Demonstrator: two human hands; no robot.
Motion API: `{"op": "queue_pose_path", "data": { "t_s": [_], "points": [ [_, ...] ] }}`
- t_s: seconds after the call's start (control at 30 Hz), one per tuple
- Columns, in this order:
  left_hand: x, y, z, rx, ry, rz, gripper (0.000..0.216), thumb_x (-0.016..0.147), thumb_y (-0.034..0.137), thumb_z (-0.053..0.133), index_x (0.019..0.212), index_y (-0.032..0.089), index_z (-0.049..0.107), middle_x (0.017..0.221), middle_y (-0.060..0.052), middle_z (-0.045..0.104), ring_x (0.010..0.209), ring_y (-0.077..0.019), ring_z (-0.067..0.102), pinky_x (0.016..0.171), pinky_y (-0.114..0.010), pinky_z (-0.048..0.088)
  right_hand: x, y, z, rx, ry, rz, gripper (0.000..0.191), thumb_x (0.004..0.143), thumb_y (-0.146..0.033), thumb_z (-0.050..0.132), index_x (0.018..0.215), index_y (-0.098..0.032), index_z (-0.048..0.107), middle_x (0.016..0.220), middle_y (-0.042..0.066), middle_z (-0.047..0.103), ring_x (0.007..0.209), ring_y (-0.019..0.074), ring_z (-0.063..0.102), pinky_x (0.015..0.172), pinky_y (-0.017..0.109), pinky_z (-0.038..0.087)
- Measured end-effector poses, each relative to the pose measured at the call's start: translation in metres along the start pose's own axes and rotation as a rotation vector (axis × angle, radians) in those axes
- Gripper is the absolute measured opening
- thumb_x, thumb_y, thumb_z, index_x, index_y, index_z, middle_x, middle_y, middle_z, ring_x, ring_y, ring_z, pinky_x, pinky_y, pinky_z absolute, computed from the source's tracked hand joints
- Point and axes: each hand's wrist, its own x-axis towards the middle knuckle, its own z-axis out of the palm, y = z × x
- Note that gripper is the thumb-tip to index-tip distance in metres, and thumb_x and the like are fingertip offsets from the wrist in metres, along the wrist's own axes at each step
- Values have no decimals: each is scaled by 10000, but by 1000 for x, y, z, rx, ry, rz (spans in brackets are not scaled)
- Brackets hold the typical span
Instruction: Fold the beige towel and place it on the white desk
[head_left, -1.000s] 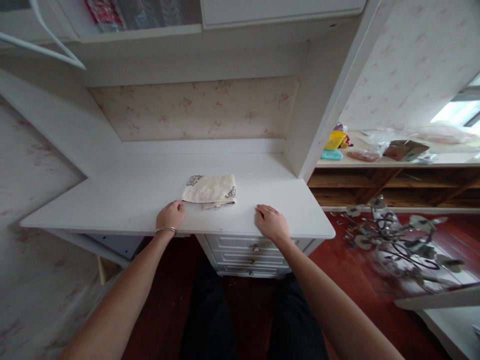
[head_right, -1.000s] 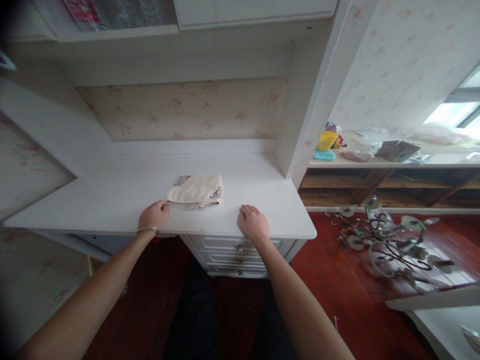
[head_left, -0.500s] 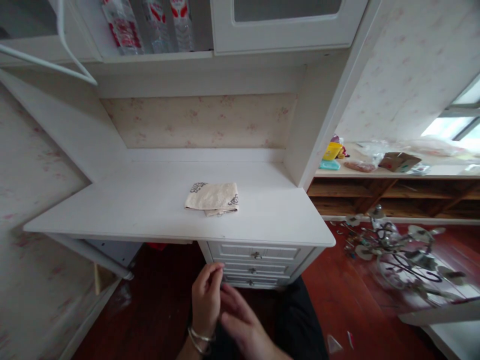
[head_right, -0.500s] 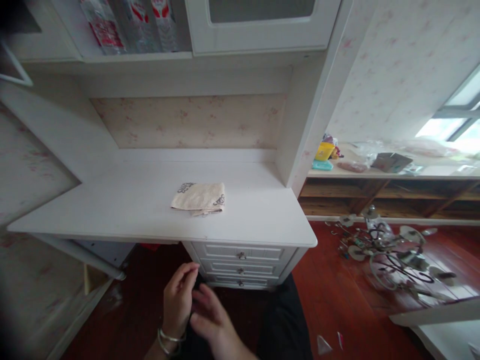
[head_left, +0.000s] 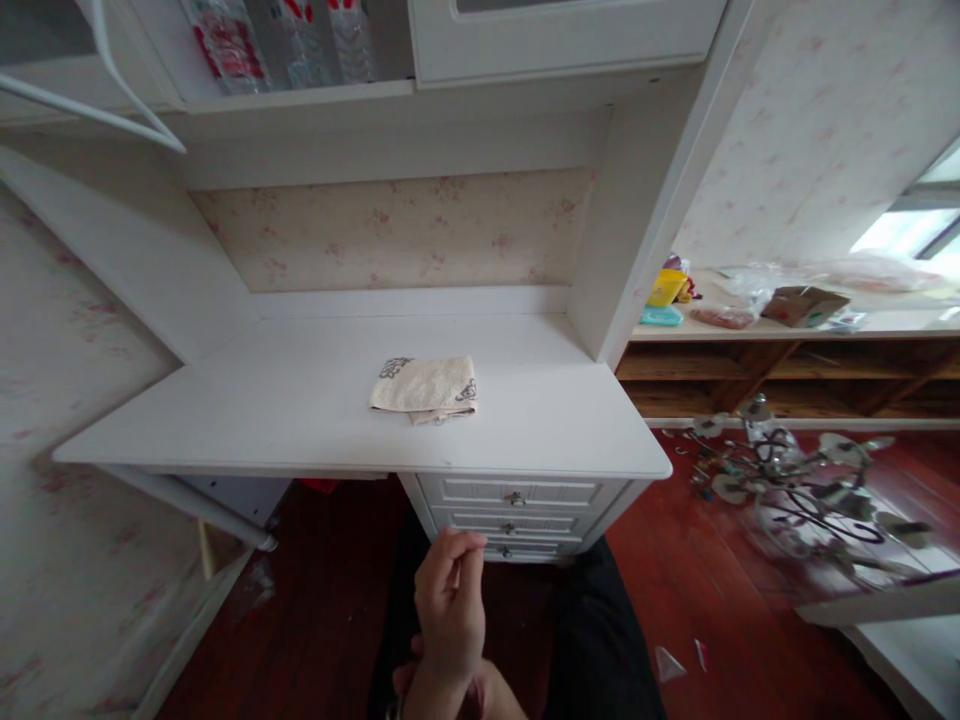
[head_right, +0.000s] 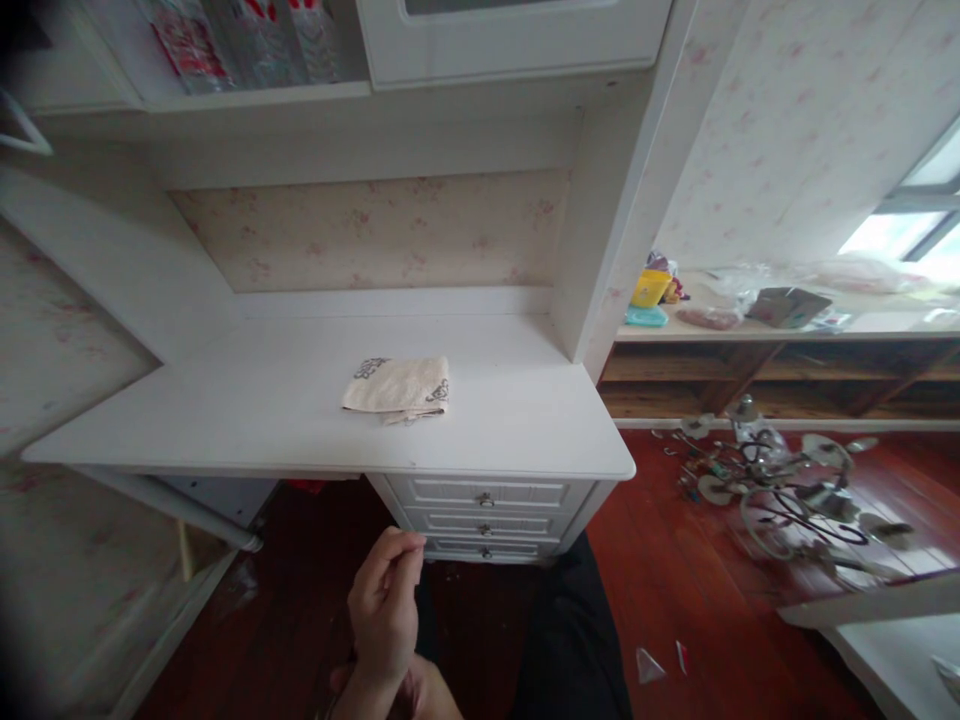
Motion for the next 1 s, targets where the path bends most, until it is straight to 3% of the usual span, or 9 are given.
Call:
{"op": "queue_pose_path", "data": {
  "t_s": [0.13, 0.27, 0.33, 0.47, 0.63, 0.73, 0.8, 0.9, 1.0],
  "points": [
    [10, 4, 8, 115, -213, 276, 197, 919, 244, 485, 898, 306, 671, 716, -26, 624, 647, -155, 582, 579, -297, 500, 2, 16, 4, 112, -24, 5, 726, 540, -648, 871, 1128, -258, 703, 1060, 57, 696, 1140, 318, 586, 1081, 474, 318],
    [41, -12, 2, 418, -438, 535, 249, 915, 216, 466, 942, 296, 700, 772, -53, 671, 747, -184, 625, 713, -345, 525, -2, -14, 5, -50, 61, -102, 727, 526, -518, 927, 1158, -262, 676, 1134, 61, 666, 1065, 312, 610, 961, 456, 440],
    [70, -28, -7, 501, -363, 506, 254, 928, 203, 440, 956, 257, 687, 840, -59, 685, 831, -180, 636, 782, -330, 521, -6, -42, -5, -139, 302, -139, 668, 595, -488, 907, 1179, -278, 660, 1174, 61, 652, 980, 264, 629, 857, 399, 492],
    [147, -66, -40, 696, -151, 365, 244, 938, 266, 413, 964, 212, 650, 960, -74, 677, 951, -194, 626, 891, -325, 490, -14, -122, -46, -453, 674, -323, 458, 714, -573, 786, 990, -218, 699, 826, 53, 689, 747, 224, 619, 716, 361, 506],
    [217, -99, -76, 1021, -26, -80, 329, 907, 401, 432, 1095, 177, 582, 1041, -113, 679, 911, -253, 648, 765, -344, 486, -17, -254, -119, -1106, 1051, -592, 344, 819, -513, 606, 964, -211, 681, 928, 71, 689, 832, 250, 634, 826, 406, 500],
    [232, -106, -80, 1207, -178, -201, 400, 908, 499, 383, 1038, 203, 619, 1011, -120, 702, 880, -296, 661, 703, -363, 463, -16, -308, -158, -1437, 1333, -483, 367, 810, -383, 527, 1076, -167, 658, 1165, 148, 611, 1012, 290, 609, 928, 436, 473],
    [236, -108, -78, 1283, -288, -198, 410, 917, 490, 340, 951, 233, 658, 1032, -111, 713, 884, -299, 667, 682, -357, 446, -14, -323, -176, -1535, 1453, -235, 446, 835, -358, 481, 1211, -151, 604, 1325, 197, 509, 1159, 350, 543, 974, 493, 442],
    [236, -107, -74, 1341, -288, -199, 433, 925, 434, 297, 906, 253, 690, 1042, -103, 721, 883, -292, 672, 658, -345, 424, -8, -325, -188, -1517, 1468, 155, 507, 932, -419, 342, 1337, -160, 504, 1324, 227, 502, 1161, 421, 540, 940, 599, 434],
    [233, -108, -75, 1356, -240, -194, 434, 920, 407, 303, 901, 254, 709, 1023, -105, 727, 865, -284, 670, 644, -336, 409, -4, -323, -187, -1526, 1423, 293, 521, 973, -450, 249, 1384, -202, 453, 1260, 208, 551, 1121, 418, 574, 926, 615, 434]
  ]
}}
